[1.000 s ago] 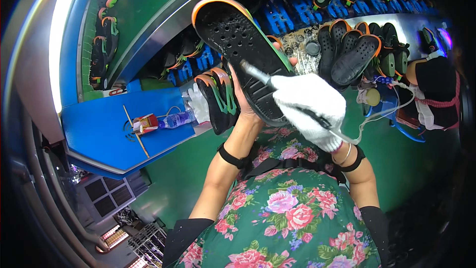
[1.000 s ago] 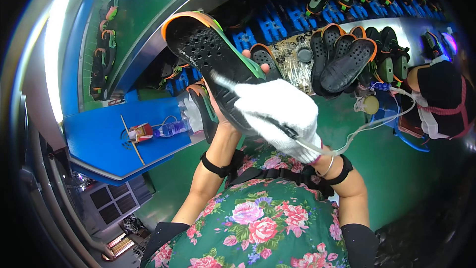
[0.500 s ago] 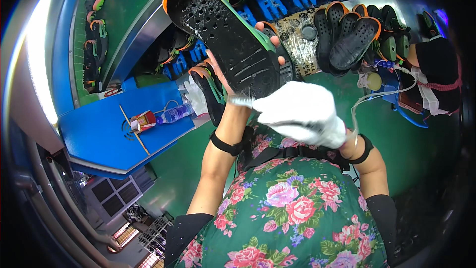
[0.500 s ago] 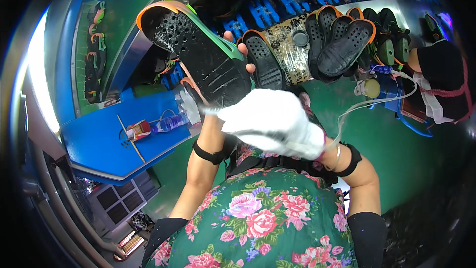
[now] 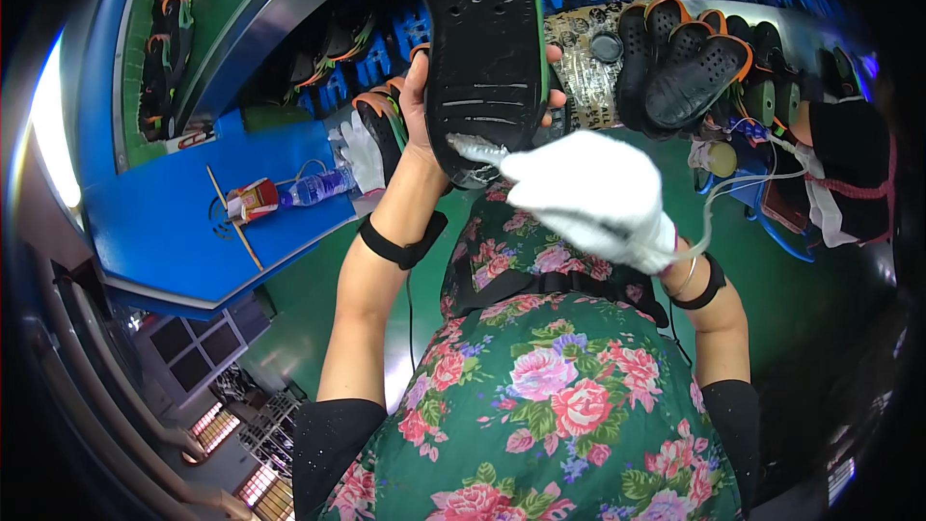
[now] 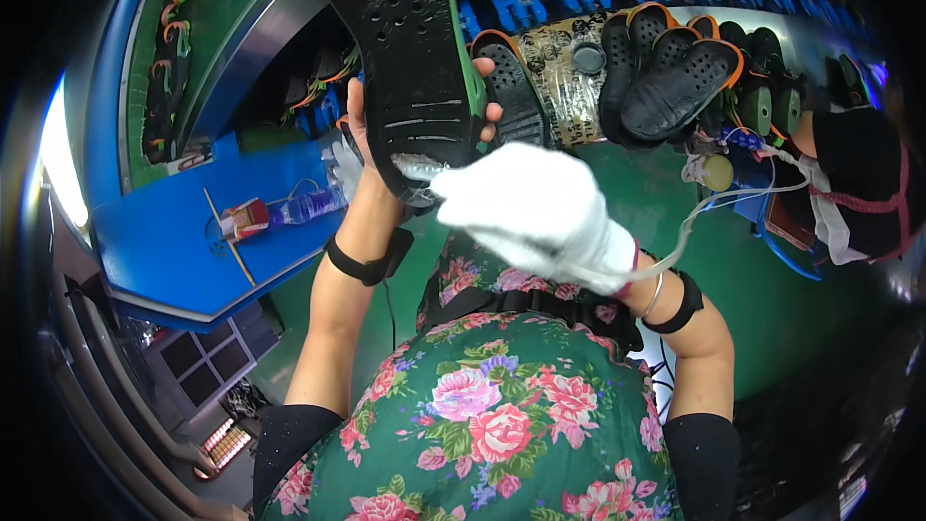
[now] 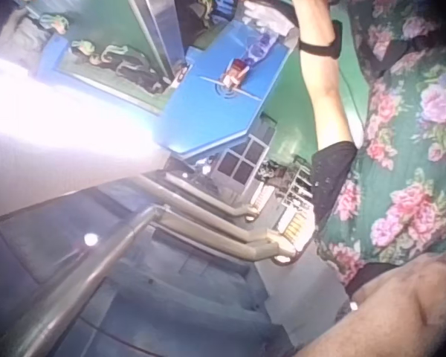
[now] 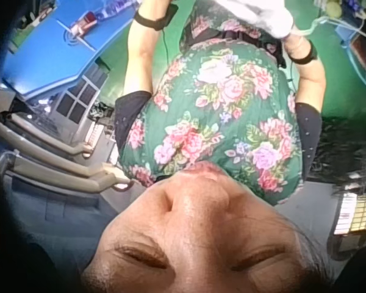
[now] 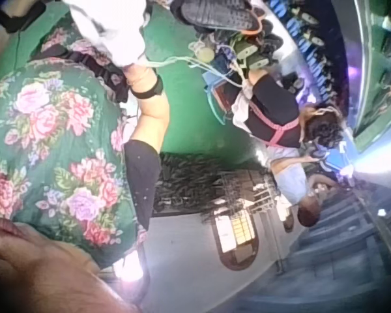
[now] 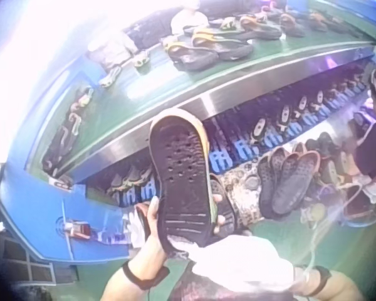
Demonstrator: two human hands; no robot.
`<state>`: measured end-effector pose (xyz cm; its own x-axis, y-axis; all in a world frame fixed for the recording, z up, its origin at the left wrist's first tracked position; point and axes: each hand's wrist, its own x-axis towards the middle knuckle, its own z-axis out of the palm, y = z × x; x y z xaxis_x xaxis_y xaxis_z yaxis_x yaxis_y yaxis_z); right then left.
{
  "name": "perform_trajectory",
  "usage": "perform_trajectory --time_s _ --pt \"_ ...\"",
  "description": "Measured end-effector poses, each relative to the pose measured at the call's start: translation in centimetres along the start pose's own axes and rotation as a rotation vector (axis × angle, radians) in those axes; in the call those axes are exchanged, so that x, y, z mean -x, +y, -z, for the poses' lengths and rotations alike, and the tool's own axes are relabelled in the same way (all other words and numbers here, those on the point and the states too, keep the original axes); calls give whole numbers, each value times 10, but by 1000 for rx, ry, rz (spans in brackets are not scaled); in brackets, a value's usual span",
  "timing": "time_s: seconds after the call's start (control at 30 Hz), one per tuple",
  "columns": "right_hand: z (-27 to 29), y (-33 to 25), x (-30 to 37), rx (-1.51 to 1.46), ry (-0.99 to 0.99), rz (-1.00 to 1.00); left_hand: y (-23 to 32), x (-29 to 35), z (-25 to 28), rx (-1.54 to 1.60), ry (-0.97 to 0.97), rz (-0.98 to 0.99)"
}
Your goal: Applying adhesive to shoe soles using a brush applicator on a production line.
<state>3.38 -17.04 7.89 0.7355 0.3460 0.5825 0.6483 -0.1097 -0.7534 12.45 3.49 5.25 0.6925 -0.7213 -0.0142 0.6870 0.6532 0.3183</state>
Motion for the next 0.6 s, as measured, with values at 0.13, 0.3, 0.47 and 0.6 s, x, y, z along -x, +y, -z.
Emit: perform_trajectory --time_s 0.13,0.3,0.47,0.6 --pt "0 -13 -4 -148 -102 -2 8 4 8 51 -37 57" --pt "9 -10 -16 -56 -15 -34 15 12 1 -168 88 121" --pt "-10 -11 -1 107 -166 158 32 10 8 -361 197 216" --pt "-4 -18 -12 -158 -136 49 26 16 11 -208 183 161"
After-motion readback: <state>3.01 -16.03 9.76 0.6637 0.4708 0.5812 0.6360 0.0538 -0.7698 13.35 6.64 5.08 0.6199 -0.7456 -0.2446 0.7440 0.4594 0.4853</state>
